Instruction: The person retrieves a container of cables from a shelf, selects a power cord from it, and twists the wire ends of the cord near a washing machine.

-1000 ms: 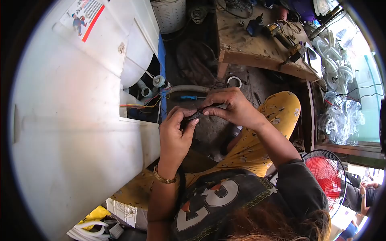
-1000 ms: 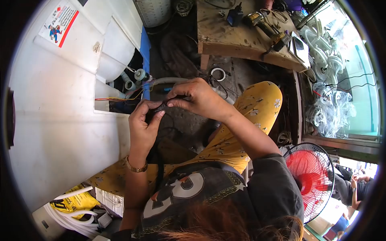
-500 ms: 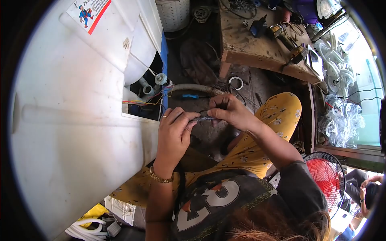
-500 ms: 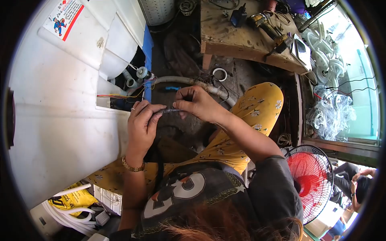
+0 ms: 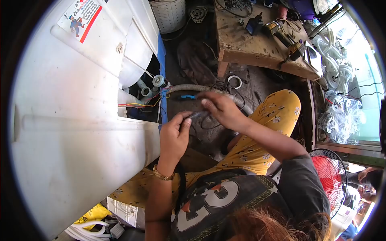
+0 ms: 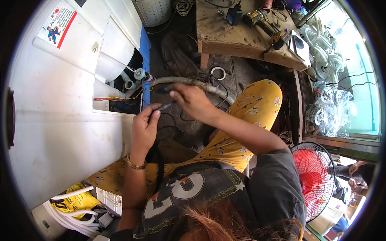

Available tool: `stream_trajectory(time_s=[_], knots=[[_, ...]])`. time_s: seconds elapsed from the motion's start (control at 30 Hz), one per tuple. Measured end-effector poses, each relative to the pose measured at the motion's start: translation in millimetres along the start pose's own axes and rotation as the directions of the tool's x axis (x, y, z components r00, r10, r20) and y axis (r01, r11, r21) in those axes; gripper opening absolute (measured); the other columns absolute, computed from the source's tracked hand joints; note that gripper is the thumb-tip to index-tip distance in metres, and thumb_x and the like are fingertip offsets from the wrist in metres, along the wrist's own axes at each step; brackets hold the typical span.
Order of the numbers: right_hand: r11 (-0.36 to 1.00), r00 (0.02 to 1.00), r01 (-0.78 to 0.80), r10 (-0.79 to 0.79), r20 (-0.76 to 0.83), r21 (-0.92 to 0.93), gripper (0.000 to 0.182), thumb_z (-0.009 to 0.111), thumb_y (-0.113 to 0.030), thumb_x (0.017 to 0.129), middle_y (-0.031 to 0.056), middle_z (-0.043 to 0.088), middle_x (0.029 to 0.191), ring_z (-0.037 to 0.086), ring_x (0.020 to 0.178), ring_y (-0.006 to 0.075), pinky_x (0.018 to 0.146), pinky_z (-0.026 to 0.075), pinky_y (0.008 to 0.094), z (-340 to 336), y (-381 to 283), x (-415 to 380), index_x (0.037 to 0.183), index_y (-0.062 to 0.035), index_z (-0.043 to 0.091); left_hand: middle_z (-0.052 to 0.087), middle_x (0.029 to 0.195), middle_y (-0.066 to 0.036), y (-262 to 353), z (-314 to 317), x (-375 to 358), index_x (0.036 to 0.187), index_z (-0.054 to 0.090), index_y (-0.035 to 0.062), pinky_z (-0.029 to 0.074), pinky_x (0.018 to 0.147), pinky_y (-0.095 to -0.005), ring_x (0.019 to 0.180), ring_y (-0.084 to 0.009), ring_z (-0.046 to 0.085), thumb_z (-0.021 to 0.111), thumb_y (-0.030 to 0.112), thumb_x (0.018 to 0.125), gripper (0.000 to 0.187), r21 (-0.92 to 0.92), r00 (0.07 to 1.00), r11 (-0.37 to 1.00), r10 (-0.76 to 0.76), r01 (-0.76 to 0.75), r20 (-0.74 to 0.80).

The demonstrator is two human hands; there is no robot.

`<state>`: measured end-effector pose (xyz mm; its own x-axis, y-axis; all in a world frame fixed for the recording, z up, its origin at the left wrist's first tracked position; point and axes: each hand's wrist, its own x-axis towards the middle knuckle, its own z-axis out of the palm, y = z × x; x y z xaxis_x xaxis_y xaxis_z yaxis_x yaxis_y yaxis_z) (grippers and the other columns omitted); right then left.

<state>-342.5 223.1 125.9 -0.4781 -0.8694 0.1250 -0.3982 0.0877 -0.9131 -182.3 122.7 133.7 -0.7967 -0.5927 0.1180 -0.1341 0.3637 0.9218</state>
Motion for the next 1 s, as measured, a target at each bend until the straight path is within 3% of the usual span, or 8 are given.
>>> stream_trajectory(time_s=[0.03, 0.17, 0.27, 0.33, 0.53, 0.67, 0.83, 1.0], knots=[[0.940, 0.915, 0.296, -0.329, -0.233, -0.167, 0.014, 0.057, -0.015, 0.087, 0.0080, 0.059, 0.074, 0.058, 0.069, 0.0226, 0.065, 0.047, 0.0293, 3.2, 3.3, 0.1, 0.091, -0.0019, 0.058, 0.061, 0.081, -0.008, -7.6, 1.0, 0.4, 0.100, 0.062, -0.0008, 0.044, 0.069, -0.0281, 0.071, -0.0174, 0.055, 0.055, 0.010, 0.088, 0.017, -0.072, 0.997, 0.995, -0.072, 0.072, -0.008], [0.807, 0.895, 0.272, -0.412, -0.170, -0.525, 0.020, 0.065, -0.011, 0.079, 0.0112, 0.058, 0.080, 0.055, 0.084, 0.0301, 0.070, 0.044, 0.0327, 4.9, -2.2, -25.2, 0.097, -0.0035, 0.060, 0.053, 0.071, 0.001, -29.6, -7.2, 3.3, 0.103, 0.058, -0.0007, 0.036, 0.051, -0.0187, 0.055, -0.0072, 0.045, 0.053, 0.013, 0.091, 0.019, -0.470, 0.924, 0.801, -0.370, 0.371, 0.099], [0.977, 0.975, -0.026, 0.072, -0.209, 0.212, 0.016, 0.064, -0.017, 0.084, 0.0051, 0.062, 0.084, 0.054, 0.078, 0.0148, 0.068, 0.043, 0.0261, 39.0, 9.1, -29.8, 0.088, -0.0015, 0.062, 0.043, 0.064, 0.005, -20.4, -9.2, 6.0, 0.099, 0.054, 0.0041, 0.026, 0.043, -0.0166, 0.048, -0.0020, 0.035, 0.052, 0.016, 0.092, 0.014, -0.684, 0.870, 0.552, -0.409, 0.477, 0.276], [0.720, 0.943, -0.165, 0.316, -0.106, 0.674, 0.023, 0.062, -0.023, 0.089, 0.0007, 0.062, 0.082, 0.050, 0.073, 0.0038, 0.064, 0.041, 0.0207, 51.0, 12.1, -26.1, 0.081, -0.0009, 0.063, 0.037, 0.061, 0.007, -18.7, -4.0, 5.9, 0.094, 0.051, 0.0076, 0.021, 0.040, -0.0165, 0.047, 0.0000, 0.030, 0.051, 0.019, 0.093, 0.011, -0.695, 0.871, 0.531, -0.369, 0.484, 0.325], [0.777, 0.951, -0.175, 0.291, -0.100, 0.605, 0.016, 0.062, -0.010, 0.085, 0.0025, 0.060, 0.065, 0.050, 0.059, 0.0067, 0.055, 0.042, 0.0245, 43.2, 6.6, -23.3, 0.072, -0.0011, 0.058, 0.048, 0.064, 0.004, -28.5, 9.8, 6.4, 0.082, 0.053, 0.0060, 0.035, 0.049, -0.0228, 0.055, -0.0072, 0.043, 0.057, 0.018, 0.090, 0.015, -0.389, 0.986, 0.907, -0.168, 0.161, 0.017], [0.999, 0.967, -0.013, 0.001, -0.256, -0.043, 0.011, 0.064, -0.008, 0.077, 0.0072, 0.058, 0.062, 0.054, 0.055, 0.0161, 0.054, 0.042, 0.0275, 31.7, -7.6, -36.0, 0.070, -0.0033, 0.057, 0.059, 0.069, -0.003, -18.8, 15.3, 6.1, 0.080, 0.056, 0.0042, 0.044, 0.059, -0.0324, 0.064, -0.0184, 0.055, 0.062, 0.013, 0.084, 0.012, 0.023, 0.983, 1.000, 0.022, -0.018, -0.180], [0.656, 0.774, 0.397, -0.615, -0.150, -0.642, 0.011, 0.067, -0.007, 0.074, 0.0118, 0.060, 0.064, 0.058, 0.056, 0.0274, 0.054, 0.045, 0.0309, -3.9, -15.7, -9.5, 0.071, -0.0013, 0.058, 0.064, 0.078, -0.009, -9.2, 12.1, 3.0, 0.081, 0.060, 0.0057, 0.045, 0.060, -0.0346, 0.067, -0.0299, 0.058, 0.065, 0.009, 0.077, 0.008, 0.434, 0.951, 0.860, 0.308, -0.268, -0.023], [0.984, 0.996, 0.089, -0.085, 0.034, -0.155, 0.019, 0.068, -0.015, 0.077, 0.0139, 0.065, 0.080, 0.061, 0.068, 0.0245, 0.063, 0.048, 0.0316, -0.3, 15.0, 7.1, 0.087, 0.0001, 0.064, 0.063, 0.076, -0.006, -0.4, -0.6, 6.5, 0.080, 0.060, 0.0063, 0.045, 0.059, -0.0369, 0.072, -0.0276, 0.057, 0.065, 0.014, 0.076, 0.009, 0.479, 0.851, 0.706, 0.466, -0.522, 0.241]])
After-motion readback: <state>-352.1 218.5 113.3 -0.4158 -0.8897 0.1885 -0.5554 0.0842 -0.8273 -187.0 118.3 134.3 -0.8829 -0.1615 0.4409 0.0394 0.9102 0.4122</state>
